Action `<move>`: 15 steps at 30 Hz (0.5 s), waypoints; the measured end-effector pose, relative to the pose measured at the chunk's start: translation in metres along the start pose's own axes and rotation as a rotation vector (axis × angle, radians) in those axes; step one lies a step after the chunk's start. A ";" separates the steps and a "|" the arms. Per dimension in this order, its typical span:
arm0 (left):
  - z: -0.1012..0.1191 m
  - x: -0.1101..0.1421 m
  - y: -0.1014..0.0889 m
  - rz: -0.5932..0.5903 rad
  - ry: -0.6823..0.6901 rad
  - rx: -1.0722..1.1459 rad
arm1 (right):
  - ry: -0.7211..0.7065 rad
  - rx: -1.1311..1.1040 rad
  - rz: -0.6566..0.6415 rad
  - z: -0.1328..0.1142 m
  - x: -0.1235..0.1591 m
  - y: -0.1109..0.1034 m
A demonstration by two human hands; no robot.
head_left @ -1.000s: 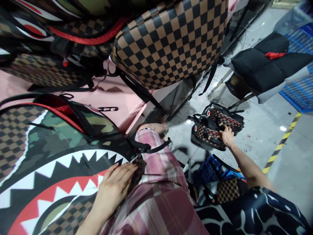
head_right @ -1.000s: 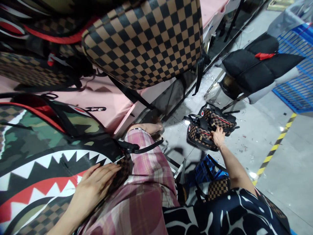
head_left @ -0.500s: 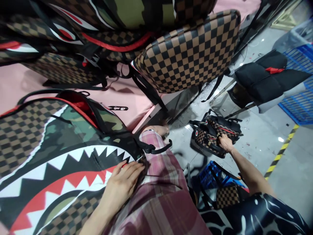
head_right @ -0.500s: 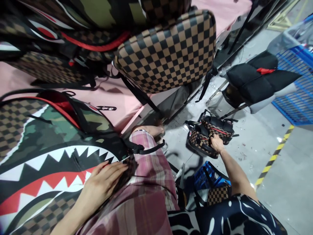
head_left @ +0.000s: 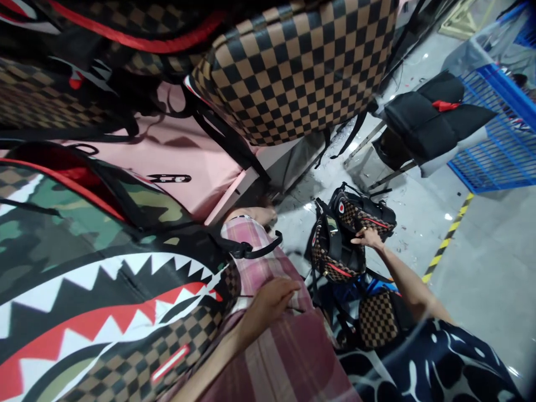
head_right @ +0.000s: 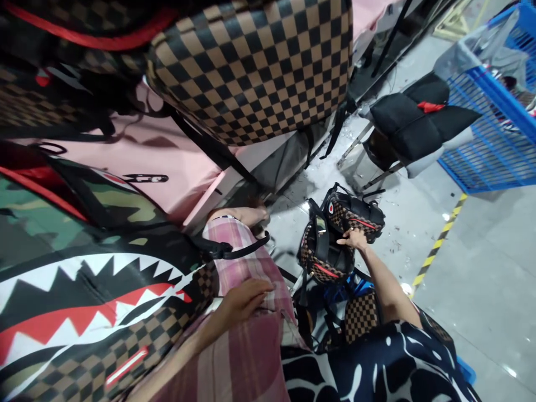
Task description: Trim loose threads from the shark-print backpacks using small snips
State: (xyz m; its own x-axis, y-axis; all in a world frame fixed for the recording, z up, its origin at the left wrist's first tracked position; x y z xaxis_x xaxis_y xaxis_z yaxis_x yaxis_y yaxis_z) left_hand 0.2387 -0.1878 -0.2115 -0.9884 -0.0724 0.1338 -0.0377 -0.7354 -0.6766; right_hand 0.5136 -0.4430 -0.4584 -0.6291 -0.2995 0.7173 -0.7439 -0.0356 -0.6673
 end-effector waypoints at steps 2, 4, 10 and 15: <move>-0.018 0.000 0.020 -0.116 -0.206 0.186 | 0.039 -0.032 -0.050 -0.001 0.005 0.025; -0.036 0.005 0.031 -0.170 -0.413 0.312 | 0.067 -0.081 -0.076 -0.003 0.011 0.043; -0.074 0.022 0.033 -0.102 -0.727 0.485 | 0.129 -0.217 0.064 0.011 0.020 0.019; -0.079 0.028 0.034 -0.032 -0.843 0.688 | 0.152 -0.275 0.353 0.022 0.018 -0.068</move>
State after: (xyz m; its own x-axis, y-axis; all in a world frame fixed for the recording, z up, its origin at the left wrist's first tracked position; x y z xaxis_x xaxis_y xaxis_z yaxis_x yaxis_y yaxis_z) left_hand 0.1979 -0.1616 -0.2883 -0.5598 -0.2922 0.7754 0.2882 -0.9460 -0.1484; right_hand 0.5584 -0.4671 -0.4047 -0.8650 -0.1042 0.4908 -0.4977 0.3030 -0.8127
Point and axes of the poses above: each hand's wrist, its own x-axis away from the middle knuckle, its own y-axis out of the palm, z = x × y, the point moved 7 cm from there along -x, towards the middle knuckle, and after that the axes turned 10 degrees about -x, right-handed, at the moved point
